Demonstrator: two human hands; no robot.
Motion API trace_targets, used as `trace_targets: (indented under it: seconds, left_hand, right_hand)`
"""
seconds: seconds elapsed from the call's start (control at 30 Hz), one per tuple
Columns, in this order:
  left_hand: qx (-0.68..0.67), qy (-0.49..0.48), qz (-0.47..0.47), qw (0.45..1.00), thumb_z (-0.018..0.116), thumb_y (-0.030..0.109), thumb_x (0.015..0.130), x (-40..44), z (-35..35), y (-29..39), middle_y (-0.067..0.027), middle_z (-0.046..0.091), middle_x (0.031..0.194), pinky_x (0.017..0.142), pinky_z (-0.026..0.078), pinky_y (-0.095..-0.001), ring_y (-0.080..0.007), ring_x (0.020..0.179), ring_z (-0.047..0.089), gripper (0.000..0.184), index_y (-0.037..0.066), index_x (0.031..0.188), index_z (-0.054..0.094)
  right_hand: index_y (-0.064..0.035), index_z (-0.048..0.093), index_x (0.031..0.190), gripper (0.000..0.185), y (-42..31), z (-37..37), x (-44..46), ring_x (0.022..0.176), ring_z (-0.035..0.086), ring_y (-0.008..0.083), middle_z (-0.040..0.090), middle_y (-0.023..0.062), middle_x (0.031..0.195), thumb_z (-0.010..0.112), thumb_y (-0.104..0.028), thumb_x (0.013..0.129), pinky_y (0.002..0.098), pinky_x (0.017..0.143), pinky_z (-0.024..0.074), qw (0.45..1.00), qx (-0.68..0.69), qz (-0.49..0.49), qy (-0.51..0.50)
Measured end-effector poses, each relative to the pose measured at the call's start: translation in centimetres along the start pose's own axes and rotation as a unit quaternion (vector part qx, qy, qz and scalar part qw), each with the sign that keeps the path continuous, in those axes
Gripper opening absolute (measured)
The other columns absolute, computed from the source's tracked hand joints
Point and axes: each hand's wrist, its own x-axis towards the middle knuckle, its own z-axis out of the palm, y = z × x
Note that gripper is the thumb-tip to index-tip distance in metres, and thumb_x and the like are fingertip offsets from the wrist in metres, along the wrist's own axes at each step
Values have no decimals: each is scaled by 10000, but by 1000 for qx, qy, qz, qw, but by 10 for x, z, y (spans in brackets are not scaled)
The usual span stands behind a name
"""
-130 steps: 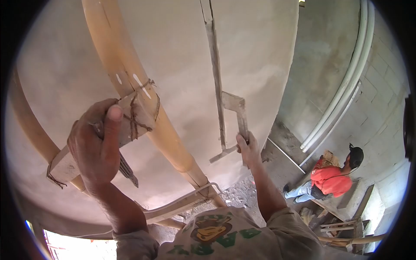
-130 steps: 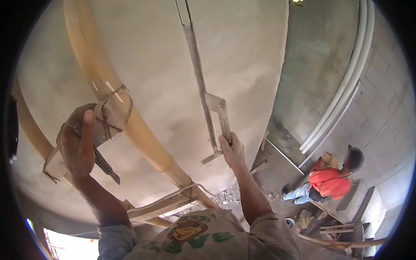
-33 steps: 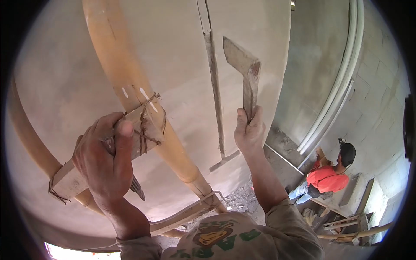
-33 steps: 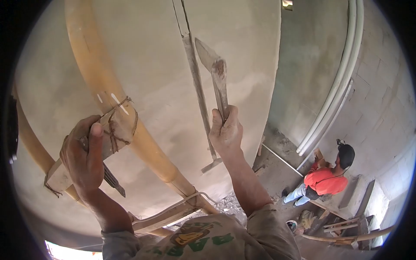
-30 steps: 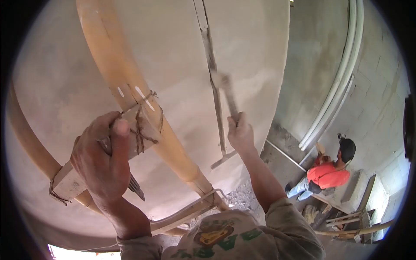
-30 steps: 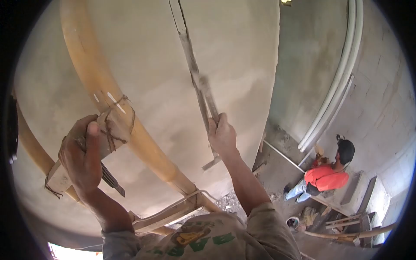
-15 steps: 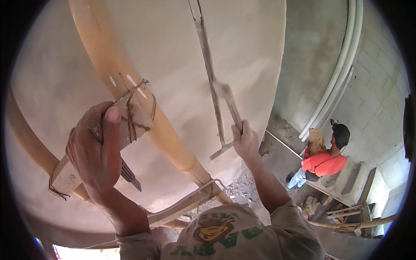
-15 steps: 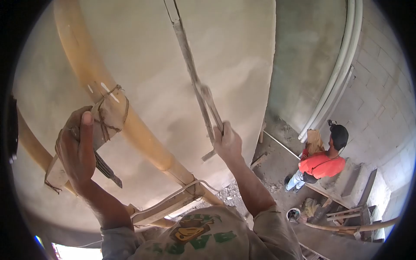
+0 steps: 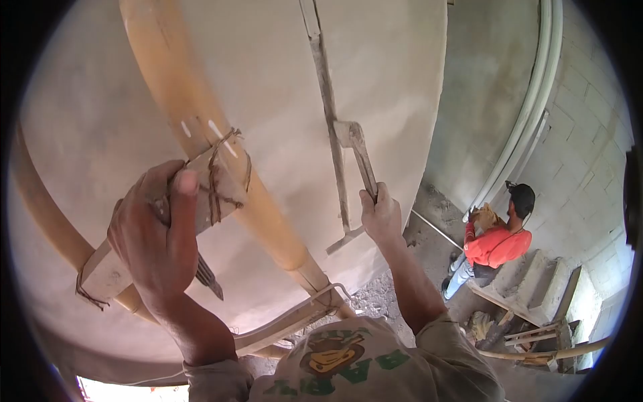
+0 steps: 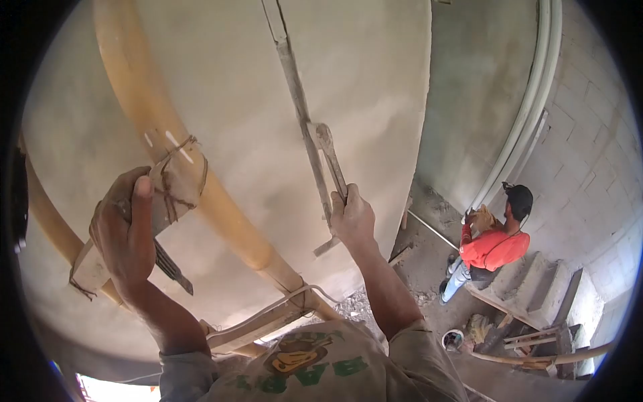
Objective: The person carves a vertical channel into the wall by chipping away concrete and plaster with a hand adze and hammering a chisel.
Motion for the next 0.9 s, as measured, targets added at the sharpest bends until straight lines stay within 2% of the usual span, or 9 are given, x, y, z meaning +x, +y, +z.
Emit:
trace_targets:
  seconds: [0.03,0.13,0.23,0.33,0.43,0.57,0.73,0.83,0.9]
  left_hand:
    - [-16,2,0,1000,553,409,905,1,1,0,-138,648,763,719,449,-386,-318,733,610,391,35,910,669]
    - [-45,6,3,999,557,401,905,-1,4,-2,-139,650,765,714,451,-382,-312,735,614,390,28,915,672]
    - [-40,6,5,999,563,392,904,0,2,-4,-140,655,768,711,456,-383,-311,730,618,384,26,924,676]
    - [-37,-6,8,999,568,388,902,-1,0,-4,-137,656,763,710,459,-384,-311,715,617,377,28,926,677]
    - [-17,16,16,1000,569,388,902,-3,1,-5,-132,651,750,705,458,-378,-306,699,612,373,32,920,676]
    - [-29,5,5,1000,565,395,905,2,0,0,-131,649,748,707,458,-374,-296,702,613,376,36,917,676]
    - [-44,8,15,999,573,392,904,0,0,-5,-122,660,769,726,462,-370,-281,720,619,369,39,927,678]
    - [-59,14,22,998,575,371,909,-1,3,-5,-122,667,786,735,466,-359,-273,731,622,358,29,940,677]
    - [-68,1,4,998,572,351,914,-1,2,-2,-129,673,805,743,469,-351,-270,745,627,348,21,950,677]
  right_hand:
    - [-18,466,892,204,-10,-8,-4,635,604,431,580,234,665,603,-169,896,429,524,455,1000,23,-1,7]
    - [-25,482,880,247,-47,-19,-2,654,610,430,612,210,685,566,-256,905,483,591,468,988,134,-20,69]
    - [-22,485,888,260,-20,5,0,669,619,424,617,219,698,566,-269,905,485,591,472,989,116,-20,87]
    - [-23,492,900,263,42,32,-14,670,623,426,623,232,715,557,-277,906,484,600,478,994,-50,80,-56]
    - [-20,499,891,268,65,36,-37,680,623,434,622,235,704,545,-284,906,489,609,480,992,-106,27,-60]
    - [-26,509,870,230,30,11,-37,652,633,390,623,217,686,556,-248,908,463,588,482,999,-27,16,-44]
    - [-31,517,852,177,-27,-8,-4,577,626,330,623,196,673,565,-191,911,431,548,476,992,103,-40,60]
    - [-28,507,856,215,1,7,0,600,634,374,627,209,683,564,-229,908,457,559,479,997,68,-17,28]
    - [-17,515,904,224,51,28,-16,645,632,407,621,231,701,578,-232,900,474,561,474,997,0,57,-47]
